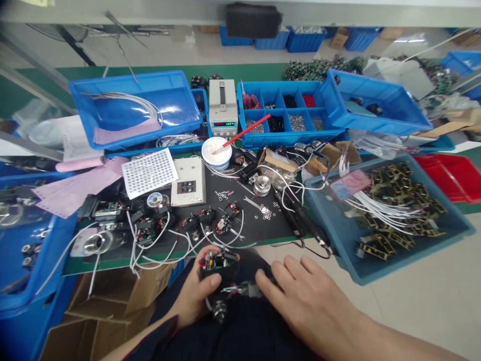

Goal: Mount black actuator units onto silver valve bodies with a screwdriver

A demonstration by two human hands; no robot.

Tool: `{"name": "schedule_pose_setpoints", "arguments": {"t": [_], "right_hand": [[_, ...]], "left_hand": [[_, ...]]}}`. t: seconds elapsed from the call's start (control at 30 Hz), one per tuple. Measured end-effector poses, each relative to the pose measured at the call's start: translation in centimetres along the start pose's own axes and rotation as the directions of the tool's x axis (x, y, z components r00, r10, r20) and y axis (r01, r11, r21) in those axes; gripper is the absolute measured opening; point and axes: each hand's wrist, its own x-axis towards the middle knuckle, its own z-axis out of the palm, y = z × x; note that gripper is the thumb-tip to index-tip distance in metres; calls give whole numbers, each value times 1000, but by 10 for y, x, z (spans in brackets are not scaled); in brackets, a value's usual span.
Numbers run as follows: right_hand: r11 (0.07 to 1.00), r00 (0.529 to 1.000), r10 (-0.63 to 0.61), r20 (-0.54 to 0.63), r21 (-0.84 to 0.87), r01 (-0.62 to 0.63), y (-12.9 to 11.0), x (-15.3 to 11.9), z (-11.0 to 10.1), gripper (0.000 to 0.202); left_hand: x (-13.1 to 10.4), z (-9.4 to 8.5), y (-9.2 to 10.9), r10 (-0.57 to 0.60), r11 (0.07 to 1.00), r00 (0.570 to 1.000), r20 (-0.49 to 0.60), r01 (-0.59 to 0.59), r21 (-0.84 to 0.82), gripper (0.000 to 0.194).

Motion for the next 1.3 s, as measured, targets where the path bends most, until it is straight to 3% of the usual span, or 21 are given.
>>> {"name": "schedule_pose_setpoints", "arguments": {"t": [0.1,0.17,0.23,0.3,0.43,0.5,0.57,0.67,0.77,0.93,1.07,1.17,1.3], "right_hand": [[968,974,225,-24,-110,-227,45,-41,23,24],[920,920,390,20,-42,-389,67,-42,43,25],[866,866,484,127,74,-495,74,-11,65,31],[832,831,453,322,183,-525,66,45,90,34],[831,831,399,387,230,-506,50,157,143,30],[818,811,402,425,232,-526,53,187,165,30],[801,790,415,452,231,-553,60,198,179,31],[771,777,444,447,251,-585,69,180,185,34],[723,772,488,408,306,-619,64,132,185,38],[583,668,671,322,328,-743,34,48,207,28],[513,632,756,167,448,-732,24,36,225,33],[468,644,757,107,598,-650,15,38,216,35],[417,746,655,119,766,-488,-16,35,185,24]], "left_hand": [[-4,-17,6,43,998,969,-243,-53,-34,61],[-3,-26,8,19,998,951,-308,-38,-56,65],[0,-29,7,-52,997,961,-271,32,-77,61],[7,-27,5,-74,997,973,-218,65,-51,50],[21,-22,3,-33,998,984,-177,41,38,45],[27,-22,0,-41,999,983,-179,45,19,49],[31,-23,-6,-67,998,980,-189,66,-13,49],[37,-27,-15,-138,990,969,-207,135,-31,43],[42,-30,-20,-156,988,962,-223,152,-37,37],[60,-26,-27,-180,984,960,-216,180,-21,37],[83,-13,-43,-202,979,949,-241,193,-61,31],[99,-3,-54,-185,982,948,-261,165,-97,25],[112,6,-64,-145,981,949,-279,102,-163,24]]}}
